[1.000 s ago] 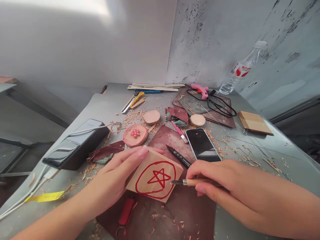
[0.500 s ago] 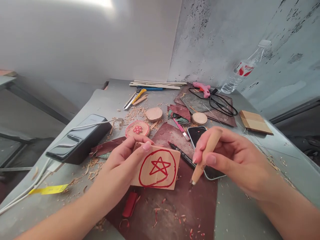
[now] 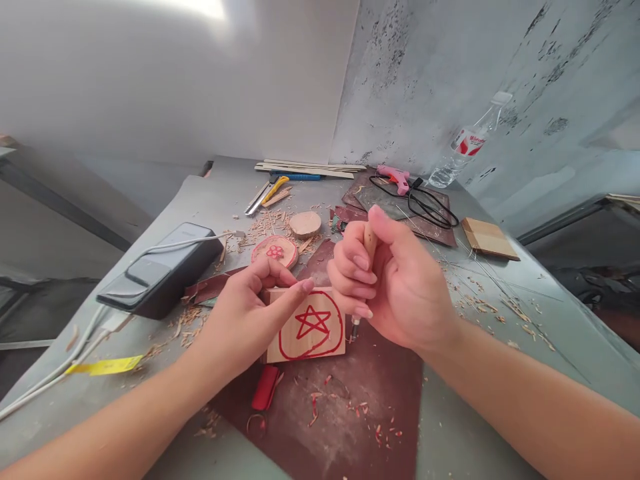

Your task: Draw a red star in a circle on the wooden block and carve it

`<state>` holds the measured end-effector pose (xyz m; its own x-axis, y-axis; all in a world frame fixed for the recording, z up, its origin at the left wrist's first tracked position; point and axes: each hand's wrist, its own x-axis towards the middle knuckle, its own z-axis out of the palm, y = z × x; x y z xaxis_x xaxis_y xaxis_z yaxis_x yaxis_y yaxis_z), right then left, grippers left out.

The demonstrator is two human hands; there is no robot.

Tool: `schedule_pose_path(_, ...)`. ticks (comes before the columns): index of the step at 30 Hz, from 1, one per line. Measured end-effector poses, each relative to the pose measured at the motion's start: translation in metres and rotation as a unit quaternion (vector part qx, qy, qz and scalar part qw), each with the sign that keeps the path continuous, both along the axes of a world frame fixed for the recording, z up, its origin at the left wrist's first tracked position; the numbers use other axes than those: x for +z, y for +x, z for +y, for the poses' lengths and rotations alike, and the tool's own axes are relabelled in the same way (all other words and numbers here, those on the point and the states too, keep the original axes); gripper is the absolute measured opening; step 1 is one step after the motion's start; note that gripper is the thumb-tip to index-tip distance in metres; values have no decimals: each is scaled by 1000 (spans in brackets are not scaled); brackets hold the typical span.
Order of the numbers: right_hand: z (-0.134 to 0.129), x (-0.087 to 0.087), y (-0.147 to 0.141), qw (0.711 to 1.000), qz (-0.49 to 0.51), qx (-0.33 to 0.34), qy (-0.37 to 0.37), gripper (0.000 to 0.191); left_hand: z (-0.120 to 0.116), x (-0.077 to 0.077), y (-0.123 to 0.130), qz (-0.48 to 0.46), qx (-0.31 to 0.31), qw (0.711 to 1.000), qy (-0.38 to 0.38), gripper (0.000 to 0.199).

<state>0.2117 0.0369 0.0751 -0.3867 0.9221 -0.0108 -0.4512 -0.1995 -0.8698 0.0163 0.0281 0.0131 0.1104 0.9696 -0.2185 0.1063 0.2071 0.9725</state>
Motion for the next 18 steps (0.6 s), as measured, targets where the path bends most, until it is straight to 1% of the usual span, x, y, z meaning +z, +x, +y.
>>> schedule_pose_path(2, 4, -3, -7, 1000, 11, 18, 6, 60, 1, -1, 1, 25, -9, 999, 19, 54)
schedule_pose_path(4, 6, -6, -12, 1000, 12, 21, 15, 67, 1, -1, 2, 50, -15, 998, 44, 46)
schedule_pose_path(7, 6, -13, -19, 1000, 2, -21, 21, 76, 2, -2, 4, 76, -18, 994, 81, 39)
schedule_pose_path(10, 6, -20, -23, 998, -2, -51, 21, 77, 4, -4, 4, 90, -18, 991, 101, 40)
schedule_pose_path(13, 6, -25, -25, 998, -2, -68, 19, 78, 4, -6, 5, 100, -19, 989, 112, 40)
schedule_pose_path(18, 8, -30, -29, 995, -2, -97, 15, 76, 4, -8, 4, 111, -21, 988, 106, 43)
